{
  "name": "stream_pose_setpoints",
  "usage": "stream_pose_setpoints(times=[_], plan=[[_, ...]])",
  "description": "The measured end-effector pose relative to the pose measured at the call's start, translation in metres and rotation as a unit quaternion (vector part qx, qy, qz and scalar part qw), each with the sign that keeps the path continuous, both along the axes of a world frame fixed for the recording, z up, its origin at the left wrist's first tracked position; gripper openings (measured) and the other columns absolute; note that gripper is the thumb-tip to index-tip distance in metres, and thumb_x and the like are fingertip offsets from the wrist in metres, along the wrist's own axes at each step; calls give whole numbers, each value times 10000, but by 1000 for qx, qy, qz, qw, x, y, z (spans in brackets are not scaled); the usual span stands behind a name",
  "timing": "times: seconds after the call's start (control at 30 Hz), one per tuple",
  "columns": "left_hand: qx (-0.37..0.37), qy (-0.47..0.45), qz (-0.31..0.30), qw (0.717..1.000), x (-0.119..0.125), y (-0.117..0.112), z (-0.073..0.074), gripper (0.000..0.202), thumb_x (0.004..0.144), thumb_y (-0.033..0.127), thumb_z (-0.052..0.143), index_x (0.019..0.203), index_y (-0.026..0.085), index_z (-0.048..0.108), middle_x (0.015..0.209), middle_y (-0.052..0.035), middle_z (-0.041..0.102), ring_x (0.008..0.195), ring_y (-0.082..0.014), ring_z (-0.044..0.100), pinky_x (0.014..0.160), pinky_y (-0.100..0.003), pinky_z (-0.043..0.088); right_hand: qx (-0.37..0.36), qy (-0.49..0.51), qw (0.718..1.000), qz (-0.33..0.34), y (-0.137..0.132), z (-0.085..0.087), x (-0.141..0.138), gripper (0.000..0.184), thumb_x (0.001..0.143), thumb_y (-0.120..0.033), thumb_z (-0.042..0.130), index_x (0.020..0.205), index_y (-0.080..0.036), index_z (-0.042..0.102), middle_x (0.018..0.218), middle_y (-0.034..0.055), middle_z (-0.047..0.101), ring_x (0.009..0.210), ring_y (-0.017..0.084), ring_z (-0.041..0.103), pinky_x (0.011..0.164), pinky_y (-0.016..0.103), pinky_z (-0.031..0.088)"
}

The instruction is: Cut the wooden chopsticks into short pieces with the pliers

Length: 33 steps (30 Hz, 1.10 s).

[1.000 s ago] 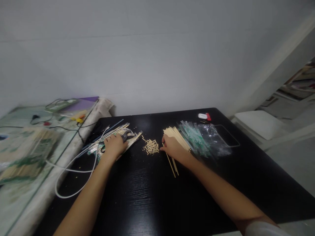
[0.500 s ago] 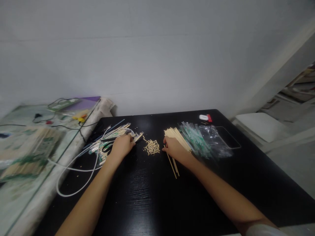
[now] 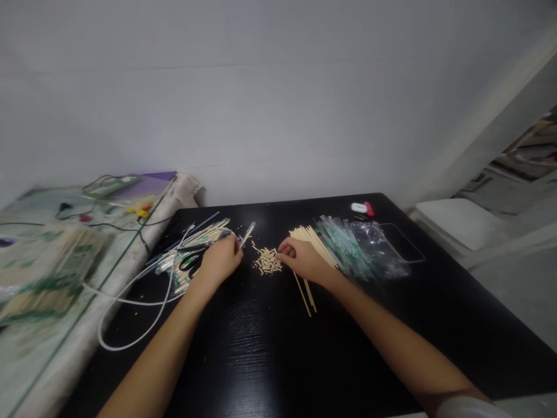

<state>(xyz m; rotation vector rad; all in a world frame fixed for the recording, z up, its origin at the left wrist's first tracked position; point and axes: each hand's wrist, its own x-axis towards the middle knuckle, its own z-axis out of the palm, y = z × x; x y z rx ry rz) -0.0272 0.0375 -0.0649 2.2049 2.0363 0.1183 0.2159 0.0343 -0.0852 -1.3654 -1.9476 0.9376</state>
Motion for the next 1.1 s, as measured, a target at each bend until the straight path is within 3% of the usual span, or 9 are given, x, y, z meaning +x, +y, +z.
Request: stream_pose_setpoints(times=[0.1, 0.2, 0.27, 0.47, 0.7, 1.1], plan=[[0, -100, -74, 992, 9, -10, 11, 147, 960, 322, 550, 965, 202, 635, 890, -36, 729, 826, -188, 682, 769, -290, 487, -9, 125, 992, 0, -1, 0, -5, 234, 881, -305, 721, 1072, -174, 699, 938, 73, 740, 805, 180, 692, 759, 337, 563], [-25, -287, -174, 941, 18, -21, 16, 118, 926, 323, 614, 908, 207, 622, 819, 7, 694, 764, -155, 641, 727, -262, 470, -9, 251, 968, 21, -5, 5, -9, 313, 880, -337, 716, 1161, -201, 691, 1046, 96, 748, 932, 205, 720, 815, 364, 593], [-45, -344, -204, 915, 23, -26, 15, 115, 912, 317, 638, 910, 203, 623, 802, 13, 688, 748, -152, 626, 715, -262, 462, 2, 290, 956, 40, -10, 12, -9, 255, 888, -346, 704, 1108, -218, 718, 1040, 86, 761, 949, 210, 728, 808, 363, 603], [-47, -328, -237, 913, 32, -31, 12, 111, 913, 255, 621, 965, 182, 687, 791, 11, 685, 691, -135, 583, 676, -254, 421, 68, 227, 968, 78, -23, 33, -5, 152, 889, -277, 723, 1026, -218, 754, 974, 52, 775, 876, 183, 729, 765, 310, 591], [-37, -297, -250, 921, 32, -31, 11, 98, 901, 199, 624, 900, 179, 720, 709, 34, 645, 644, -115, 543, 638, -227, 373, 143, 153, 976, 65, -24, 28, -7, 48, 914, -245, 715, 928, -216, 751, 903, 28, 776, 810, 172, 713, 751, 292, 548], [-50, -256, -253, 932, 31, -31, 13, 95, 887, 207, 620, 915, 186, 708, 741, 18, 672, 654, -134, 569, 655, -253, 390, 105, 151, 980, 73, -25, 27, -10, 65, 910, -274, 706, 927, -216, 732, 880, 21, 755, 792, 166, 695, 749, 293, 548]])
